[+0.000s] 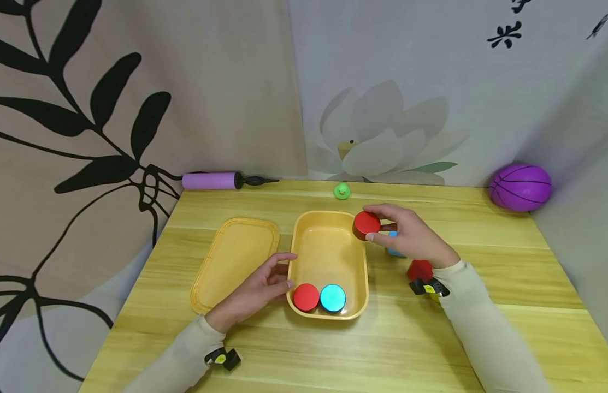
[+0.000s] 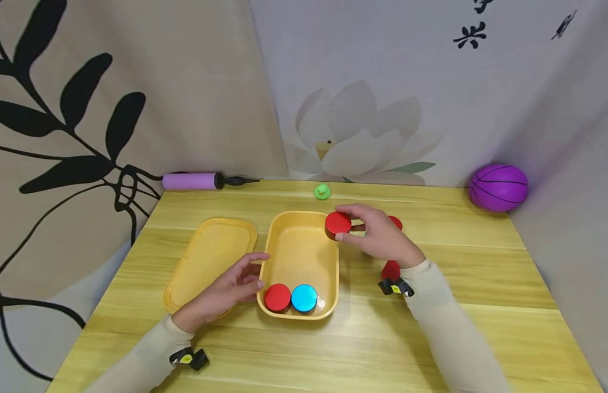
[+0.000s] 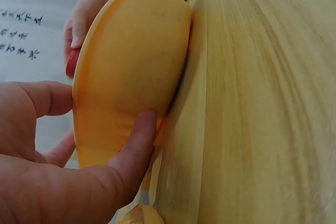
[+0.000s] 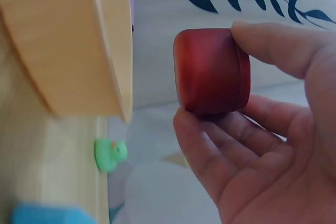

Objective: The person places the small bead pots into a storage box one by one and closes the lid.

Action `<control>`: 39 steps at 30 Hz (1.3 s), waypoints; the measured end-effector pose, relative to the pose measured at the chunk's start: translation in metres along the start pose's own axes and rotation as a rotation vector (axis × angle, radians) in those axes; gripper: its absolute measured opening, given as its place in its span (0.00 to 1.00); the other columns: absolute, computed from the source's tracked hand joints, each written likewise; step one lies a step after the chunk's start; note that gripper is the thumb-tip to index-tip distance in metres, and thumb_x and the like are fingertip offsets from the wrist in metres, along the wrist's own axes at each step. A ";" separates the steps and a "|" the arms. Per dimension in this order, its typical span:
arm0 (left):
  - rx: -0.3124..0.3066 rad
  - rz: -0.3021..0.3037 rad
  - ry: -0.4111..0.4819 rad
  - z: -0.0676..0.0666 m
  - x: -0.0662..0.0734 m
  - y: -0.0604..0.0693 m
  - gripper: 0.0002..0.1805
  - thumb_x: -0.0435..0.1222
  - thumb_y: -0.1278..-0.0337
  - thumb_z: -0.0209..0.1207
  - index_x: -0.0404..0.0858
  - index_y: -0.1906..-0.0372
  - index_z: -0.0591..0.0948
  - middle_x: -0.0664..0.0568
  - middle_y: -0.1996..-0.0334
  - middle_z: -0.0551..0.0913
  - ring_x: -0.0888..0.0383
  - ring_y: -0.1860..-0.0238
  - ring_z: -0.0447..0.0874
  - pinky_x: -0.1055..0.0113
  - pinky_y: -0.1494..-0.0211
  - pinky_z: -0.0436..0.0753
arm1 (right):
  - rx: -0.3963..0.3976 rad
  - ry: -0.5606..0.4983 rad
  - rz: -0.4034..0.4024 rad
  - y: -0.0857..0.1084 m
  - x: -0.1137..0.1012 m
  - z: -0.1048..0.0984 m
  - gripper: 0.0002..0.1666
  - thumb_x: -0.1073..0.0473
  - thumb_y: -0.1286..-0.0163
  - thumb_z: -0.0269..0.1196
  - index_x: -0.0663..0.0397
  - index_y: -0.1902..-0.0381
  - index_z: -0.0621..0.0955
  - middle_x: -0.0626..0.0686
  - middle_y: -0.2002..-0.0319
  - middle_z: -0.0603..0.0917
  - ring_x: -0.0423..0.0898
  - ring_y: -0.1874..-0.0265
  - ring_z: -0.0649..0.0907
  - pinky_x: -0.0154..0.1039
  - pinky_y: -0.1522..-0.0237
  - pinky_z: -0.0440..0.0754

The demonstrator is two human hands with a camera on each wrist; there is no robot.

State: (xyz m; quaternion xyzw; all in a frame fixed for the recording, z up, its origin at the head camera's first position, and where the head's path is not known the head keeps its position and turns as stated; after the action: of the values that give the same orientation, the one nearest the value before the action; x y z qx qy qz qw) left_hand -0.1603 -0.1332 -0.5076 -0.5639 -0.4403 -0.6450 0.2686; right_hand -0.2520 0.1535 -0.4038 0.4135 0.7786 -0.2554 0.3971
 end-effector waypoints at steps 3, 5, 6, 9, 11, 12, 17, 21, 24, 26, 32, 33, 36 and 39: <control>0.002 -0.002 -0.006 0.000 0.000 0.000 0.34 0.38 0.23 0.61 0.51 0.19 0.62 0.38 0.29 0.69 0.47 0.37 0.77 0.56 0.42 0.88 | -0.019 0.045 -0.030 -0.010 -0.007 0.015 0.38 0.54 0.30 0.74 0.57 0.27 0.75 0.53 0.33 0.82 0.53 0.39 0.84 0.50 0.40 0.87; 0.004 -0.002 -0.006 0.000 0.000 -0.001 0.33 0.37 0.23 0.61 0.52 0.20 0.63 0.38 0.29 0.69 0.48 0.37 0.77 0.56 0.42 0.88 | -0.036 0.069 -0.048 -0.015 -0.010 0.027 0.38 0.54 0.30 0.74 0.58 0.27 0.76 0.53 0.34 0.83 0.53 0.38 0.83 0.51 0.40 0.86; 0.005 -0.002 -0.006 0.000 0.001 -0.001 0.33 0.37 0.23 0.61 0.52 0.20 0.63 0.38 0.29 0.69 0.48 0.38 0.78 0.57 0.42 0.88 | -0.047 0.072 -0.054 -0.018 -0.012 0.032 0.38 0.53 0.30 0.74 0.58 0.27 0.75 0.53 0.35 0.83 0.53 0.38 0.83 0.52 0.39 0.86; 0.003 0.003 -0.006 0.002 0.002 -0.001 0.33 0.37 0.23 0.60 0.50 0.20 0.63 0.36 0.29 0.68 0.49 0.37 0.78 0.58 0.42 0.88 | -0.081 0.043 -0.070 -0.024 -0.016 0.049 0.38 0.55 0.29 0.73 0.61 0.26 0.75 0.55 0.35 0.83 0.54 0.38 0.83 0.52 0.40 0.87; 0.003 0.006 -0.009 0.003 0.003 -0.002 0.33 0.37 0.22 0.60 0.50 0.20 0.63 0.35 0.28 0.68 0.48 0.37 0.78 0.58 0.42 0.88 | -0.098 0.016 -0.073 -0.028 -0.018 0.057 0.38 0.56 0.29 0.72 0.62 0.26 0.74 0.56 0.35 0.82 0.55 0.38 0.83 0.52 0.40 0.87; 0.002 0.008 -0.011 0.004 0.003 -0.003 0.33 0.37 0.22 0.60 0.50 0.20 0.63 0.35 0.28 0.69 0.48 0.37 0.79 0.58 0.42 0.88 | -0.105 0.010 -0.072 -0.029 -0.019 0.061 0.38 0.57 0.29 0.73 0.62 0.26 0.74 0.55 0.35 0.82 0.55 0.38 0.83 0.51 0.41 0.87; 0.011 0.010 -0.020 0.008 0.004 -0.006 0.32 0.35 0.22 0.59 0.50 0.20 0.63 0.37 0.30 0.70 0.47 0.37 0.79 0.58 0.44 0.88 | -0.134 0.033 -0.072 -0.035 -0.017 0.082 0.36 0.59 0.30 0.72 0.61 0.27 0.75 0.55 0.36 0.81 0.54 0.39 0.83 0.49 0.42 0.88; 0.010 0.013 -0.020 0.009 0.005 -0.006 0.33 0.34 0.23 0.58 0.48 0.20 0.62 0.37 0.30 0.71 0.46 0.37 0.80 0.57 0.44 0.88 | -0.175 0.079 -0.070 -0.034 -0.015 0.098 0.35 0.56 0.30 0.72 0.60 0.28 0.76 0.55 0.37 0.82 0.52 0.40 0.83 0.45 0.42 0.88; 0.013 0.012 -0.025 0.009 0.005 -0.007 0.33 0.34 0.23 0.58 0.49 0.20 0.62 0.37 0.30 0.71 0.46 0.37 0.80 0.57 0.43 0.88 | -0.191 0.134 -0.100 -0.033 -0.019 0.107 0.35 0.54 0.31 0.74 0.60 0.30 0.78 0.55 0.37 0.83 0.51 0.41 0.84 0.43 0.42 0.88; 0.015 0.012 -0.027 0.008 0.004 -0.006 0.33 0.34 0.22 0.58 0.49 0.20 0.62 0.37 0.29 0.70 0.45 0.36 0.79 0.57 0.43 0.88 | -0.199 0.167 -0.122 -0.034 -0.022 0.111 0.34 0.54 0.31 0.75 0.60 0.31 0.79 0.54 0.38 0.85 0.49 0.41 0.85 0.42 0.42 0.88; 0.018 0.005 -0.007 0.004 0.000 -0.006 0.33 0.37 0.22 0.60 0.51 0.20 0.62 0.37 0.27 0.69 0.45 0.35 0.79 0.56 0.42 0.88 | -0.239 0.226 -0.141 -0.034 -0.028 0.124 0.33 0.54 0.32 0.75 0.58 0.33 0.81 0.51 0.40 0.86 0.46 0.45 0.85 0.42 0.43 0.88; 0.018 0.004 -0.005 0.004 0.000 -0.006 0.33 0.38 0.22 0.60 0.51 0.20 0.62 0.37 0.27 0.68 0.45 0.35 0.78 0.56 0.42 0.88 | -0.250 0.237 -0.139 -0.034 -0.028 0.126 0.32 0.54 0.32 0.75 0.58 0.33 0.81 0.50 0.40 0.86 0.45 0.46 0.85 0.41 0.43 0.87; 0.011 0.000 -0.002 0.003 -0.002 -0.005 0.33 0.38 0.22 0.60 0.52 0.20 0.62 0.36 0.27 0.68 0.45 0.35 0.78 0.55 0.41 0.88 | -0.288 0.256 -0.135 -0.031 -0.029 0.136 0.33 0.52 0.31 0.74 0.57 0.32 0.81 0.49 0.41 0.86 0.43 0.48 0.84 0.40 0.45 0.86; 0.001 -0.011 0.000 0.001 -0.003 -0.004 0.33 0.39 0.22 0.60 0.53 0.21 0.62 0.36 0.27 0.67 0.46 0.34 0.77 0.55 0.41 0.87 | -0.305 0.281 -0.143 -0.029 -0.029 0.143 0.33 0.50 0.30 0.74 0.56 0.32 0.81 0.48 0.43 0.86 0.42 0.52 0.83 0.38 0.47 0.85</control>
State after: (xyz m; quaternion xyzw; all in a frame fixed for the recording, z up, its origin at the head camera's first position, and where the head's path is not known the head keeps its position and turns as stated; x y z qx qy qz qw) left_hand -0.1624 -0.1305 -0.5113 -0.5613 -0.4437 -0.6462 0.2655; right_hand -0.2084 0.0217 -0.4569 0.3240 0.8832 -0.1018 0.3236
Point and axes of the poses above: each hand's wrist, its own y-axis away from the middle knuckle, its own z-axis out of the palm, x = y × z, the point moved 9 cm from there along -y, towards the middle knuckle
